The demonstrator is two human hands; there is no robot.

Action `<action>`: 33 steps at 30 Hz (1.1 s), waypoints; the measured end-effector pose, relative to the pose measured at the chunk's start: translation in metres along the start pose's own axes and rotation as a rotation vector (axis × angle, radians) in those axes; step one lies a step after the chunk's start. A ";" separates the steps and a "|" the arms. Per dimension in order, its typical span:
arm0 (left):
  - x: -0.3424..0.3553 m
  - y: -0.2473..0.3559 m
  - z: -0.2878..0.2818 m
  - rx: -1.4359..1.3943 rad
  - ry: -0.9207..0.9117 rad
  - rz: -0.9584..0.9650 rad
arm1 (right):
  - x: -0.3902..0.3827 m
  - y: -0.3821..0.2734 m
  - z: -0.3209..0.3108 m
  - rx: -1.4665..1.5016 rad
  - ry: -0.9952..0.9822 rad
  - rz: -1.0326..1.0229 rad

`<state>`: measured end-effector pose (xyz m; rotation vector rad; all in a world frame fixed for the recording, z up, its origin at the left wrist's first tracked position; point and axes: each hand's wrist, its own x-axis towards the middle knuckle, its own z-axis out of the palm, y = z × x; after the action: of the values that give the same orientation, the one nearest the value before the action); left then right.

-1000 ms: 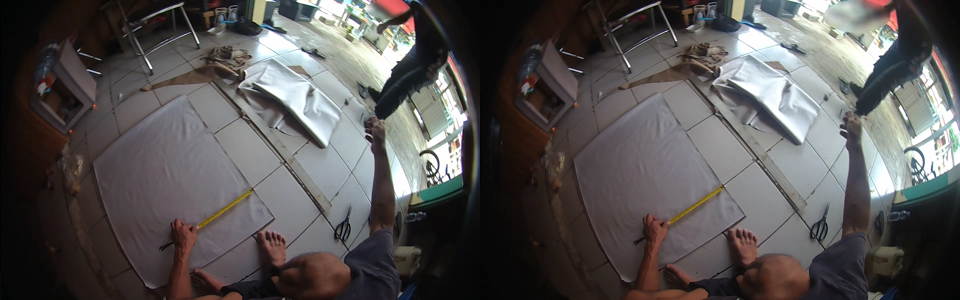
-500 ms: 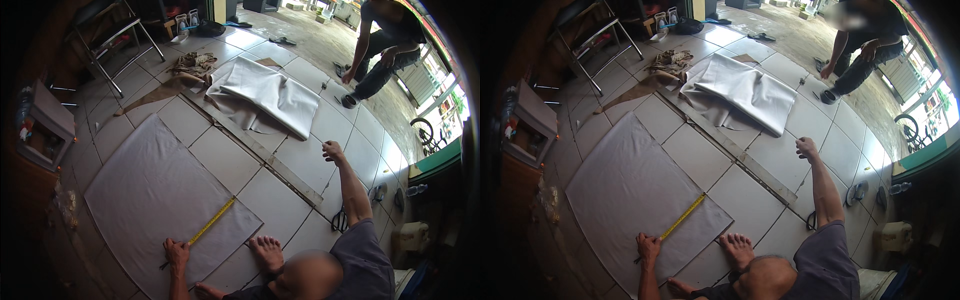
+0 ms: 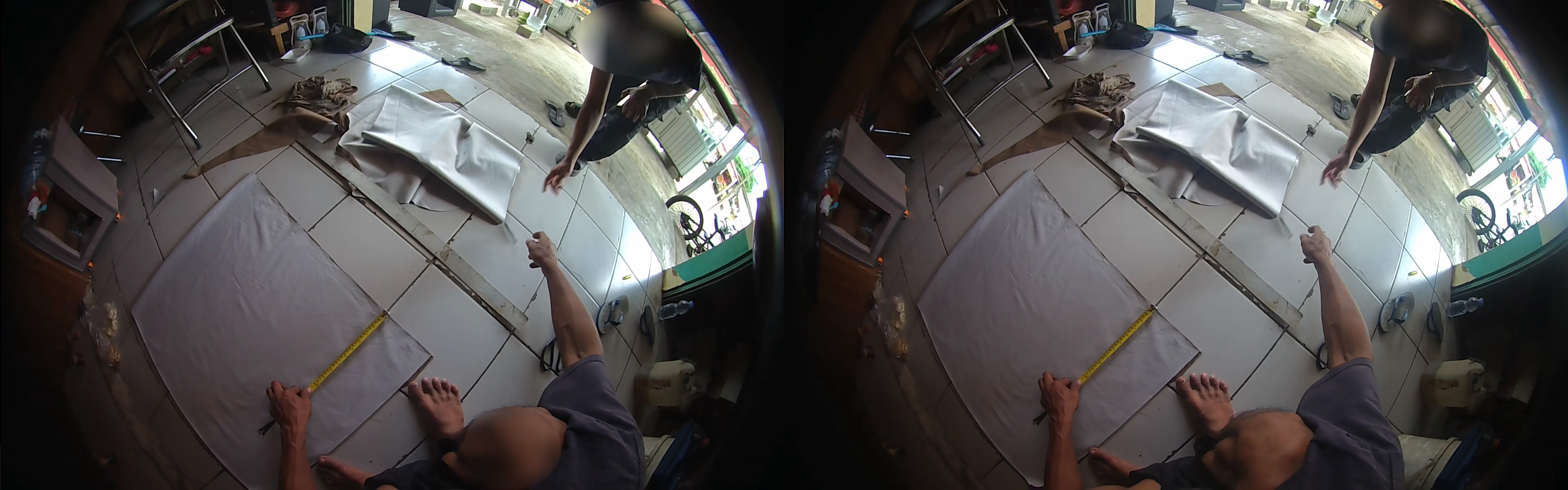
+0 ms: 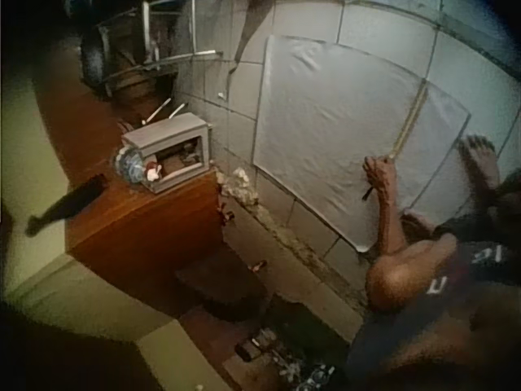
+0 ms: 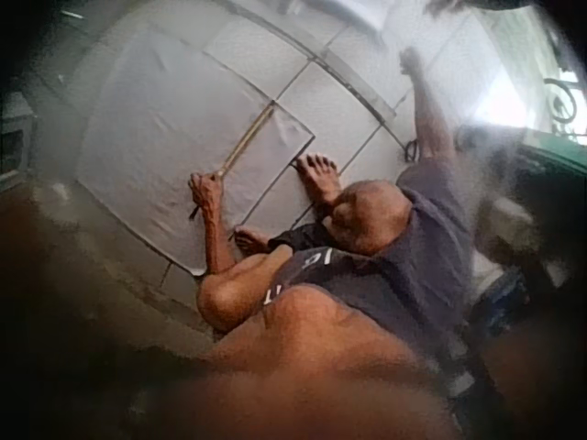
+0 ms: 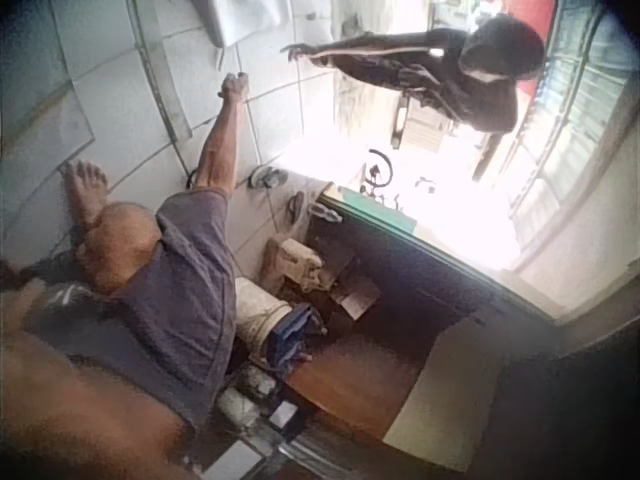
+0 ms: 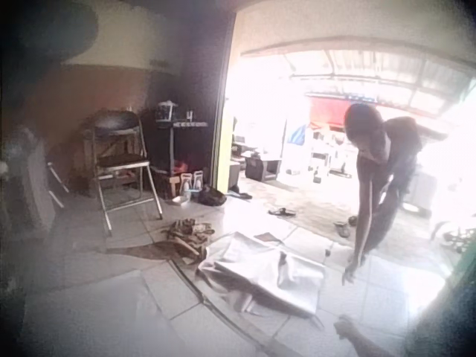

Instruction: The person measures and marks a large piece of light-colored fabric laid on a tiled floor using a tape measure, a straightedge, and a marker. They then cut the fabric along the marked lines using scissors.

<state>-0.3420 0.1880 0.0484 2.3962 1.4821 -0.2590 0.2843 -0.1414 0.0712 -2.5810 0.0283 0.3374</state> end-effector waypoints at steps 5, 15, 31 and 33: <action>0.000 0.002 0.001 0.018 0.005 -0.021 | -0.025 0.009 0.040 0.077 -0.119 -0.041; 0.000 0.006 0.001 0.075 -0.032 -0.055 | -0.191 -0.072 0.147 -0.176 -0.377 -1.114; 0.005 0.013 -0.002 0.083 -0.126 -0.104 | -0.185 -0.186 0.253 -0.281 -0.421 -1.560; 0.005 0.014 -0.001 0.073 -0.151 -0.115 | -0.177 -0.176 0.239 -0.312 -0.387 -1.575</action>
<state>-0.3269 0.1868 0.0503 2.2925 1.5666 -0.5172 0.0725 0.1240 0.0054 -1.9413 -2.1012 0.1858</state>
